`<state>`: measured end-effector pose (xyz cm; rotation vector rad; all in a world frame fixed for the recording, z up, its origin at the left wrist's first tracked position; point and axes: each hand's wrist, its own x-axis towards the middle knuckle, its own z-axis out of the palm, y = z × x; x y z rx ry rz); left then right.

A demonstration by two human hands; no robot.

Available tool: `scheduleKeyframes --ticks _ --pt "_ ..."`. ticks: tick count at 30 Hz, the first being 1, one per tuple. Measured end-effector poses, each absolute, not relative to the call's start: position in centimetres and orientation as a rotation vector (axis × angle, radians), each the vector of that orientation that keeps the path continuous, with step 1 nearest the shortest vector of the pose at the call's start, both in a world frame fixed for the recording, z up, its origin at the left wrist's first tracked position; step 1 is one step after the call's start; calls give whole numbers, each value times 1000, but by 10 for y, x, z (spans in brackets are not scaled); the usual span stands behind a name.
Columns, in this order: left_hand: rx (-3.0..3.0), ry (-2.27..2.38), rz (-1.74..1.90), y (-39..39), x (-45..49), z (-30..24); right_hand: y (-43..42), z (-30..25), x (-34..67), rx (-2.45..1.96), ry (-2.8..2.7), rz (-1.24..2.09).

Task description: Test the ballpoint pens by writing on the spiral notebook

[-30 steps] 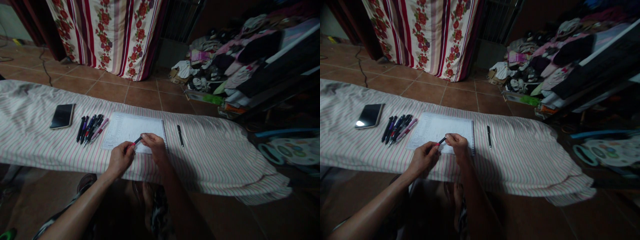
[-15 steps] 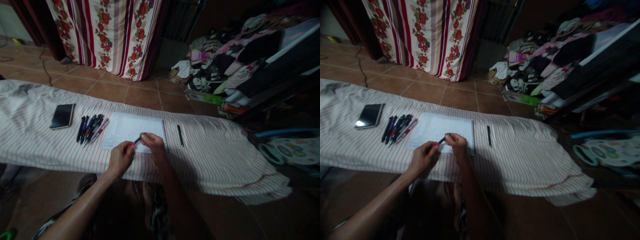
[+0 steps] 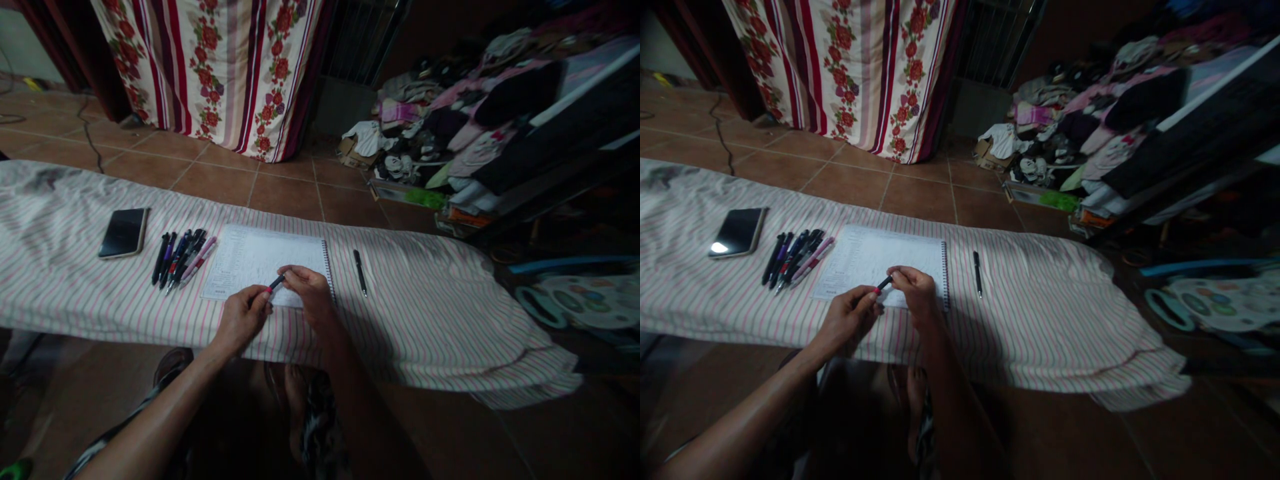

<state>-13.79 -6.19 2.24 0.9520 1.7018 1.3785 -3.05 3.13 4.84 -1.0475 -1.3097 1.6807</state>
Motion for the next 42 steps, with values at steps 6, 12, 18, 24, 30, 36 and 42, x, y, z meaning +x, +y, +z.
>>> scheduleKeyframes --ticks 6,12,18,24,30,36,42 --pt "899 1602 1441 -61 -136 20 32 49 -28 -969 -1294 1781" --pt "935 1536 1433 -62 -138 20 33 50 -27 -954 -1267 1828" --pt "994 1577 1386 -62 -141 26 34 48 -29 -980 -1282 1805" --pt "1016 1640 1390 -62 -141 24 33 49 -30 -1026 -1306 1730" --pt "1107 1766 1349 -62 -143 20 34 47 -32 -1083 -1346 1644" --pt "1151 1828 1322 -62 -144 21 31 47 -33 -1070 -1244 1682" --pt "1135 1809 1329 -62 -143 21 30 49 -32 -1057 -1197 1720"
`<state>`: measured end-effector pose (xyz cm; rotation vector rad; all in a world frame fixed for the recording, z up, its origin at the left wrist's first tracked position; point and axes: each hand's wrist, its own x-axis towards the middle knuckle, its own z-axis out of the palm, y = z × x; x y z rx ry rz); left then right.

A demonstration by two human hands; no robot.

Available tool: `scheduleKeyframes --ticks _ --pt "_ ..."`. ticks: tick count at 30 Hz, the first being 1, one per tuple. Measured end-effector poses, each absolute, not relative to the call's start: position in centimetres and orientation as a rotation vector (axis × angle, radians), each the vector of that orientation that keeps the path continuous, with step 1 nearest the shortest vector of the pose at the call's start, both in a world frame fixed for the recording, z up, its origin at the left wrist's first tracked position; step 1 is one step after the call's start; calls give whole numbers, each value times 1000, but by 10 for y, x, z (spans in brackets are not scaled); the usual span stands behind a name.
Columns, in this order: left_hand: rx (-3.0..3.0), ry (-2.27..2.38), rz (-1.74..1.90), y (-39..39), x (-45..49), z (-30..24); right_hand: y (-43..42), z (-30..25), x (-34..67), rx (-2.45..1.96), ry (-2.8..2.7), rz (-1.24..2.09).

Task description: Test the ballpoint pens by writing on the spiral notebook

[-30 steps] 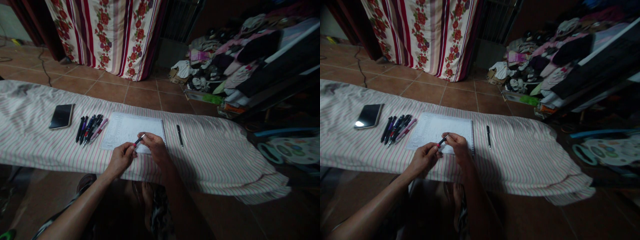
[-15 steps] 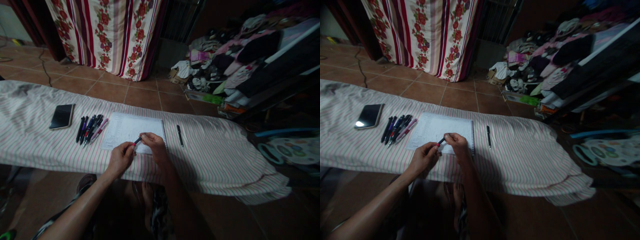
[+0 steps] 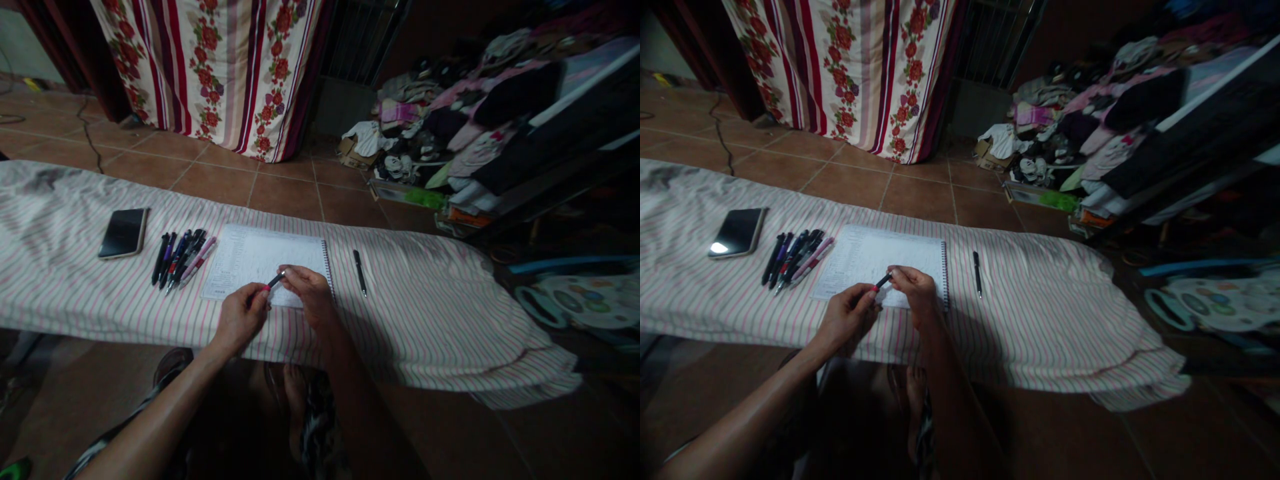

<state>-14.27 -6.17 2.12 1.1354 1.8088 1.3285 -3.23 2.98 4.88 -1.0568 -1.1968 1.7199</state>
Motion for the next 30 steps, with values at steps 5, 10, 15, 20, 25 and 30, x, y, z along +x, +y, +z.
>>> scheduleKeyframes --ticks 5,10,15,20,25,30 --pt "1160 1824 1332 -62 -143 20 31 47 -34 -1091 -1256 1623" --pt "1189 1853 1305 -63 -143 22 31 45 -35 -1116 -1289 1568" --pt "1187 1880 1298 -63 -144 24 30 46 -37 -1132 -1289 1554" --pt "1166 1852 1332 -62 -143 27 27 51 -37 -1095 -1199 1659" --pt "1147 1850 1326 -62 -143 26 26 52 -36 -1082 -1205 1660" --pt "1182 1886 1316 -62 -144 23 30 47 -38 -1128 -1248 1587"
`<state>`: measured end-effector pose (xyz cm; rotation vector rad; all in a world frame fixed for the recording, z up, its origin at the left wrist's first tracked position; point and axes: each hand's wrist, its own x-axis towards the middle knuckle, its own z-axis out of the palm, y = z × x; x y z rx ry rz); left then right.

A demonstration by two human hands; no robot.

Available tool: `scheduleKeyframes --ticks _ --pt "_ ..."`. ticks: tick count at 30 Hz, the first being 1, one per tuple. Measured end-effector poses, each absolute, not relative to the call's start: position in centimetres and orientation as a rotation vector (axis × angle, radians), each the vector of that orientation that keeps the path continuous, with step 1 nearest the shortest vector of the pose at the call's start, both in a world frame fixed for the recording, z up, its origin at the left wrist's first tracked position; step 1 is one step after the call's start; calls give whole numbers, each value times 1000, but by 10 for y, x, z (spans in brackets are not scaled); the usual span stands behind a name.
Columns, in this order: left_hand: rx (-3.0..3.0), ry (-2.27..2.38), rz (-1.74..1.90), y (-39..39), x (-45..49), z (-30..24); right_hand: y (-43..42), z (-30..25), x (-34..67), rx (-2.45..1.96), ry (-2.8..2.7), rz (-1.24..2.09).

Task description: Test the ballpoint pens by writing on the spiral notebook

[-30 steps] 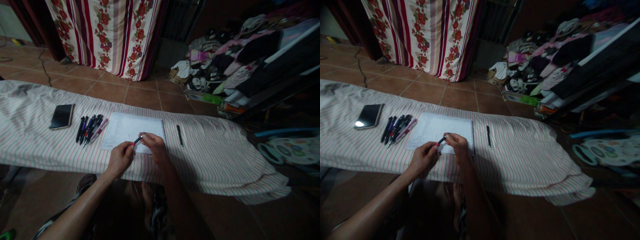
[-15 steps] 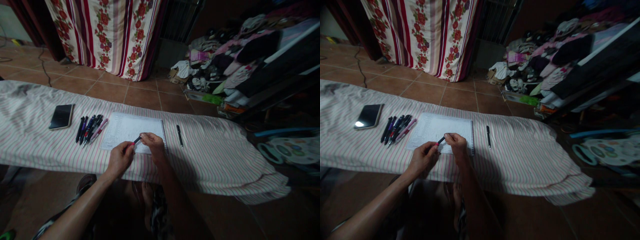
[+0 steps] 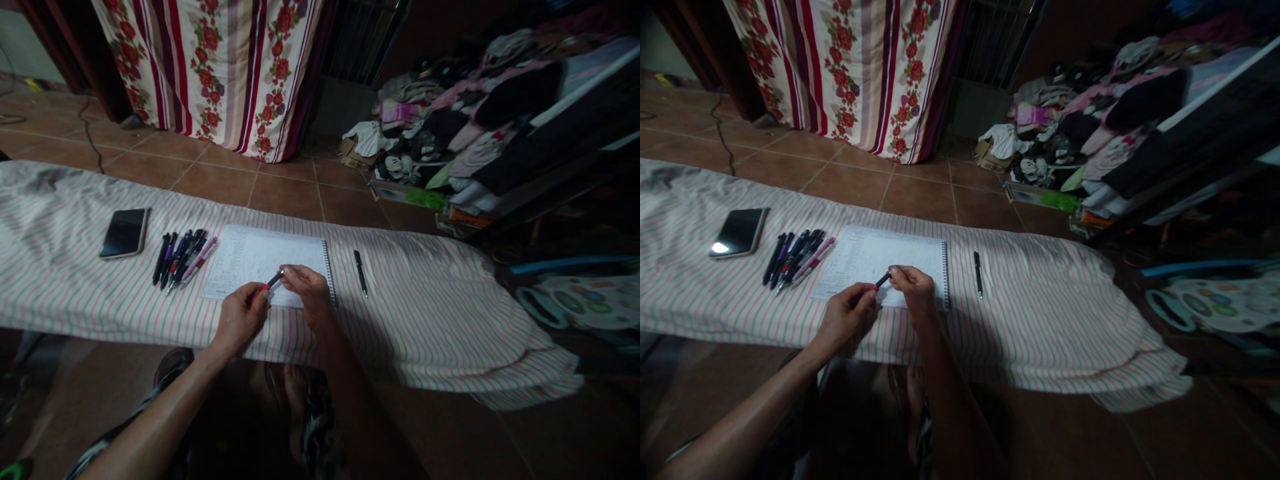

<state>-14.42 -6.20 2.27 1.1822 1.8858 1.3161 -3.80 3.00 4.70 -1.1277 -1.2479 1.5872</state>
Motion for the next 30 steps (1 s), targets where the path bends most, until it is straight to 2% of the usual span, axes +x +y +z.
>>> scheduleKeyframes --ticks 30 --pt "1199 1918 1307 -61 -145 23 28 48 -41 -1116 -1260 1587"
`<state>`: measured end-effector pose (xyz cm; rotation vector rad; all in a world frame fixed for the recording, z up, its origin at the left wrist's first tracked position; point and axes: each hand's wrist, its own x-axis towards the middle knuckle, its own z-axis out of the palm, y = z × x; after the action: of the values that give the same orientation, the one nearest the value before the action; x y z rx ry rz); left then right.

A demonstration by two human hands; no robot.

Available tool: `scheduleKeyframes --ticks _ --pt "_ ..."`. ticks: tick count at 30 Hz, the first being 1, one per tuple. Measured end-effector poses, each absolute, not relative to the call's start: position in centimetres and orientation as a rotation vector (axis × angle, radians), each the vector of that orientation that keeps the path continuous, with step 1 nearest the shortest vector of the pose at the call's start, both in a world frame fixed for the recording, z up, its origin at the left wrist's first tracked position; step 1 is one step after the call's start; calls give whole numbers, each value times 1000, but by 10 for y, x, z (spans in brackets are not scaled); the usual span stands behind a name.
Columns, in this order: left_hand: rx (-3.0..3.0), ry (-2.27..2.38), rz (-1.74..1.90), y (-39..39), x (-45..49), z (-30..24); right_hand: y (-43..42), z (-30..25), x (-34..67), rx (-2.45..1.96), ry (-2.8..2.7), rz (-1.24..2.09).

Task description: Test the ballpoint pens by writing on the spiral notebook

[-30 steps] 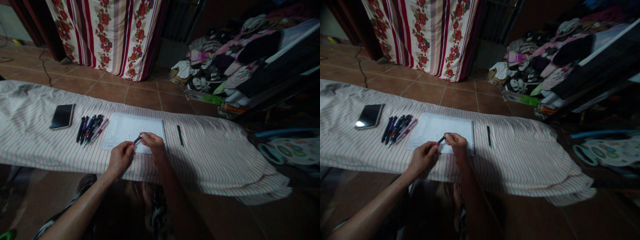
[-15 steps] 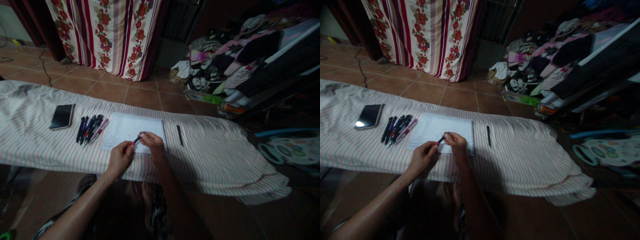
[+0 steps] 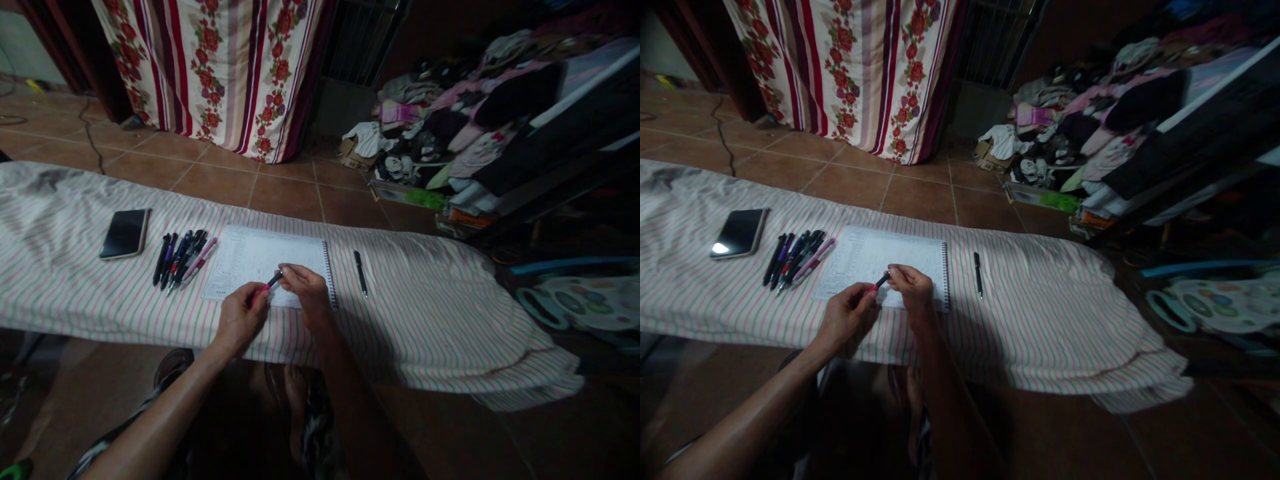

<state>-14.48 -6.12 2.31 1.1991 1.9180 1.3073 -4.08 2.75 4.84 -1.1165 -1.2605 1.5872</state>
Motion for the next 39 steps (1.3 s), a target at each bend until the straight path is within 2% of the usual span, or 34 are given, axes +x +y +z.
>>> scheduleKeyframes --ticks 39 --pt "1209 1992 1243 -58 -141 24 30 47 -51 -1145 -1300 1556"
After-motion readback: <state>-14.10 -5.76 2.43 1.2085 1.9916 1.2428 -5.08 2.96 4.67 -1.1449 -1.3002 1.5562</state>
